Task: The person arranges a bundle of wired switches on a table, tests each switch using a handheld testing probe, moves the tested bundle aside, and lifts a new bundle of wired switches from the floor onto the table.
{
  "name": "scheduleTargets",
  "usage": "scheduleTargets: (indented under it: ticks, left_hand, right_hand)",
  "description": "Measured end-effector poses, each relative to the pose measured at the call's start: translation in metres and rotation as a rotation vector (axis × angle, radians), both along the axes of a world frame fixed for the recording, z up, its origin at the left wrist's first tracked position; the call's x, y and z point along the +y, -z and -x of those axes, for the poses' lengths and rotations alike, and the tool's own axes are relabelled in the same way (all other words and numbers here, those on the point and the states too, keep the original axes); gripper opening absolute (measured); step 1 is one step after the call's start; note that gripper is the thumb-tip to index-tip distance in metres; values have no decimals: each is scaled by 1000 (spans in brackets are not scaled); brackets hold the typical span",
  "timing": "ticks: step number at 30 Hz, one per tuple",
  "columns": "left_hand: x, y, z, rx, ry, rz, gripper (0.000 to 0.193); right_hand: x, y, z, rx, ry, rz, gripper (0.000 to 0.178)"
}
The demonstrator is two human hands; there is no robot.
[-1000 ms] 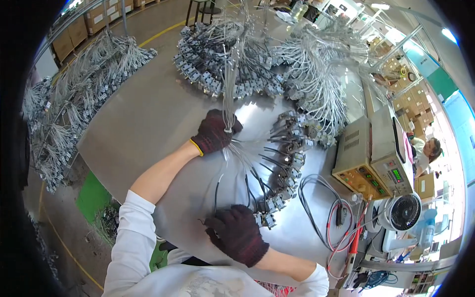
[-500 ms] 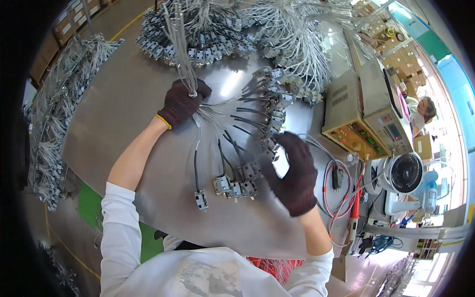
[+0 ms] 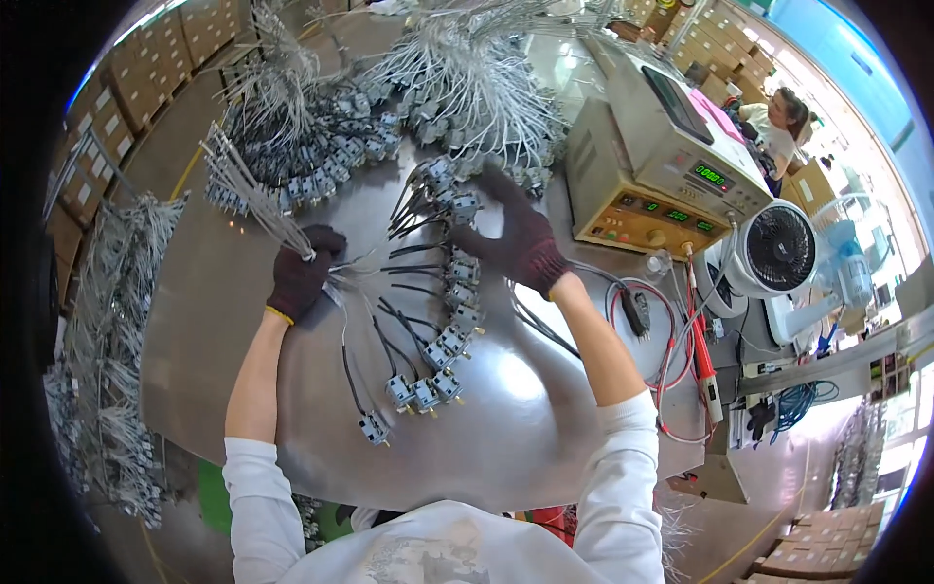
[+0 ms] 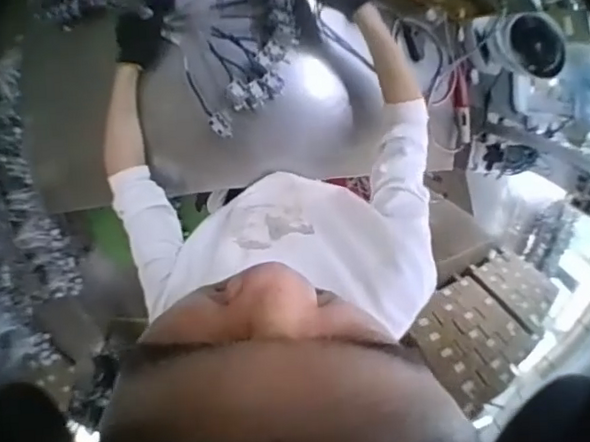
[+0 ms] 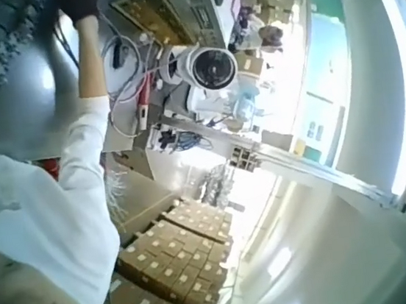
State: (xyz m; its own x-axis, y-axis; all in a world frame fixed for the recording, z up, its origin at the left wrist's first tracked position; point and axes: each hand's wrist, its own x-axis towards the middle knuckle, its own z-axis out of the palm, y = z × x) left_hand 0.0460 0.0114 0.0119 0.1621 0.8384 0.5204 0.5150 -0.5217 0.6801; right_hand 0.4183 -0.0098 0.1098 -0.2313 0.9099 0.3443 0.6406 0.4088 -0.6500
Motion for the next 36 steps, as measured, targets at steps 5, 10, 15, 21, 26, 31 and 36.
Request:
scheduleTargets:
  ticks: [5,10,15,21,26,31,36]
  left_hand:
    - [1,-17,-28,-53,26,116,15]
    - [-19,-49,-33,-75,56,-36,20]
    - [-26,-68,-44,-59,53,-81,28]
    - [-36,-79,-56,-92,51,-19,29]
    - [-47,-89,-57,-189,69,60,28]
    - [-41,-83,-53,-184,47,95,28]
    - [-37,-83,-47,-187,43,75,28]
  right_hand:
    - [27,24,-30,-66,-44,-141,69]
    - [-31,-36,-28,-85,-55,-135,52]
    - [-70,-64,-43,-66,-192,-169,43]
    - [-107,-72,-39,-95,-231,255,44]
    - [-117,-54,-40,58,-296,375,44]
    - [-106,-40,-53,-80,-430,200,47]
    - [-81,-94,-58,18,-175,86,38]
